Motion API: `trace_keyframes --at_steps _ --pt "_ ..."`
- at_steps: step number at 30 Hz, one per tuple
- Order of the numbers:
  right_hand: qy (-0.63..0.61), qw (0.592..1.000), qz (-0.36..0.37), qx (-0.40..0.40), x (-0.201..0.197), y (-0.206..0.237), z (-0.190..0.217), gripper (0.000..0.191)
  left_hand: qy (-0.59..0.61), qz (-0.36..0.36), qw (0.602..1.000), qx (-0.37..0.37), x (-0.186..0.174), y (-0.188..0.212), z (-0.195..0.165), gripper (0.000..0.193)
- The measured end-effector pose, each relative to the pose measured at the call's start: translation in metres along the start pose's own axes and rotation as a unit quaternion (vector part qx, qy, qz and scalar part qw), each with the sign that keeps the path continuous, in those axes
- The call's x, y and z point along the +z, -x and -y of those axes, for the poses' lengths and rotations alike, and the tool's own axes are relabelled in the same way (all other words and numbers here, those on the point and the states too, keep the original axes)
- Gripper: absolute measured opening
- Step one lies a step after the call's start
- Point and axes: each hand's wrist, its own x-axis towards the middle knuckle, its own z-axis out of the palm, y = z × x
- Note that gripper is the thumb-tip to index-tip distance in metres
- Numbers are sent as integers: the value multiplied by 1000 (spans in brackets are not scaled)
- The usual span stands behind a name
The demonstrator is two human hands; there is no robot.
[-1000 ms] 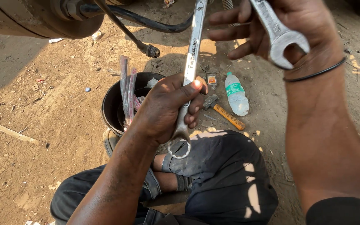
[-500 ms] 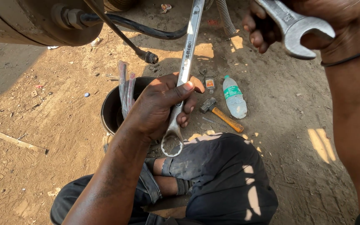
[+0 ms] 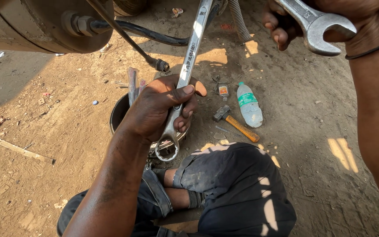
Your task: The person sits on the ground under a vehicle and uses wrenches to tighten a metal fitting on a flexible hose. They select a fitting from a bucket, attach it to the hose, and use two wrenches to secure the connection.
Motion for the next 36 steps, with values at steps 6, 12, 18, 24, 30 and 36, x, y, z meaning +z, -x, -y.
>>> trace_keyframes --at_steps 6,12,18,24,30,36 --pt "-8 1000 -4 0 4 -2 7 30 13 14 1000 7 -5 5 -1 24" --pt "-20 1000 -13 -1 16 -1 21 29 -6 8 1000 6 -2 3 6 24" --pt "-42 998 -48 6 42 6 45 28 -11 -14 1000 -4 6 1 5 23" --pt "-176 980 -89 22 79 9 55 23 -25 -38 999 -4 17 1 1 21" --pt "-186 973 -138 -12 105 5 54 19 -43 -55 998 6 30 -1 2 19" --pt "-334 926 -148 -96 136 -9 49 22 -37 -50 998 12 38 -5 11 19"
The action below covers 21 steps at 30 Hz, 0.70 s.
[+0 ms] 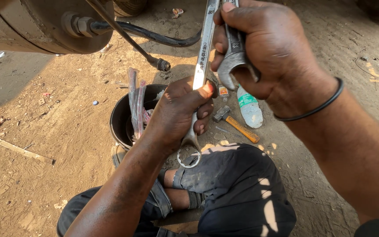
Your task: The person sits on the ground under a vehicle and uses wrenches to tighten a metal fitting on a flexible hose. They select a fitting from a bucket, attach it to the hose, and use two wrenches to secure the connection.
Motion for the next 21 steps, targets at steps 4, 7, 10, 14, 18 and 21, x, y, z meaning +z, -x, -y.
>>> trace_keyframes --at_steps 4,7,10,14,18,21 --pt "-22 998 -61 18 19 4 -13 20 18 39 999 30 7 -5 9 13" --pt "-10 996 -74 41 24 5 -12 19 35 22 999 0 5 -4 11 15" --pt "-23 997 -56 58 25 11 -9 19 -10 -11 999 -33 -3 2 8 12" --pt "-20 995 -53 84 24 35 -9 21 -41 -4 998 -45 -9 7 5 19" --pt "6 990 -47 132 14 61 -8 28 -82 -37 995 -51 -14 8 1 23" --pt "191 968 -29 163 -23 55 8 33 -80 -14 996 -47 -25 12 -9 26"
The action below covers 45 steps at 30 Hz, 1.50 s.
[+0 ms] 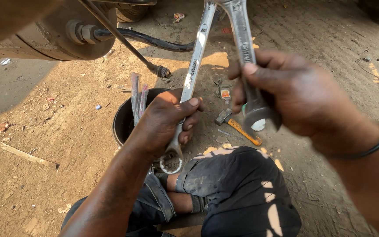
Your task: The person sits on the ground under a vehicle and uses wrenches to tighten a metal fitting on a flexible hose. They select a fitting from a bucket, attach it to the hose, and use two wrenches to secure the connection.
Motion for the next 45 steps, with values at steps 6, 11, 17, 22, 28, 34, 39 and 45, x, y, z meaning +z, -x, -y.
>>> trace_keyframes --at_steps 6,11,17,22,28,34,39,45 --pt "264 964 -27 -4 -89 -44 6 40 -24 -27 998 -56 -20 8 -16 21" --pt "401 915 -6 27 -127 -88 14 52 -19 27 999 -30 -28 16 -28 23" --pt "456 887 -42 64 -131 -125 12 55 -33 27 998 -34 -33 16 -33 20" --pt "454 890 -7 33 -122 -112 20 54 -7 50 998 -39 -35 16 -26 25" --pt "468 882 36 27 -115 -96 29 43 16 41 999 -21 -38 16 -19 27" --pt "204 965 129 -105 -119 -82 21 41 21 47 999 -12 -40 19 -19 29" --pt "135 982 90 -98 -96 -63 21 33 5 -4 999 -49 -25 22 -24 24" --pt "99 989 -22 -112 -26 -29 42 16 44 -1 999 -25 6 18 -36 24"
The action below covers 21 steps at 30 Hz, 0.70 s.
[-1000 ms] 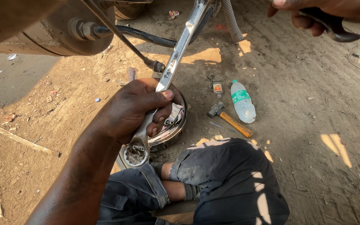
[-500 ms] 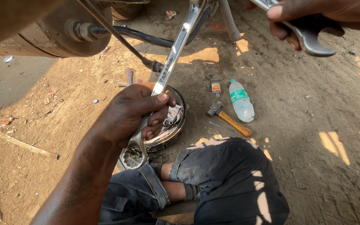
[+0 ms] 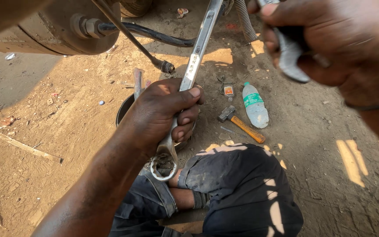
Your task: The person sits on the ground under a vehicle and uses wrenches to tighten a metal fitting on a flexible hose. They select a fitting from a bucket, attach it to the hose, and use two wrenches to secure the connection.
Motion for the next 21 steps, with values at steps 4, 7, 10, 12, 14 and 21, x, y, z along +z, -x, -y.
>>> trace_keyframes --at_steps 4,7,10,12,14,21 --pt "-168 983 -70 -16 61 12 6 12 -29 -19 999 -18 23 3 1 21" --pt "-243 965 -88 -31 84 3 7 13 -2 34 999 30 35 -4 5 14" --pt "-211 974 -86 18 89 2 7 20 -19 -13 1000 -17 29 -8 7 12" --pt "-179 980 -77 34 86 8 6 24 -36 -5 999 -21 22 -6 9 17" --pt "-144 986 -64 57 81 25 2 29 -43 1 999 -26 16 -5 12 24" --pt "-106 993 41 17 4 34 -31 40 -50 -21 998 -40 -2 -3 7 21"
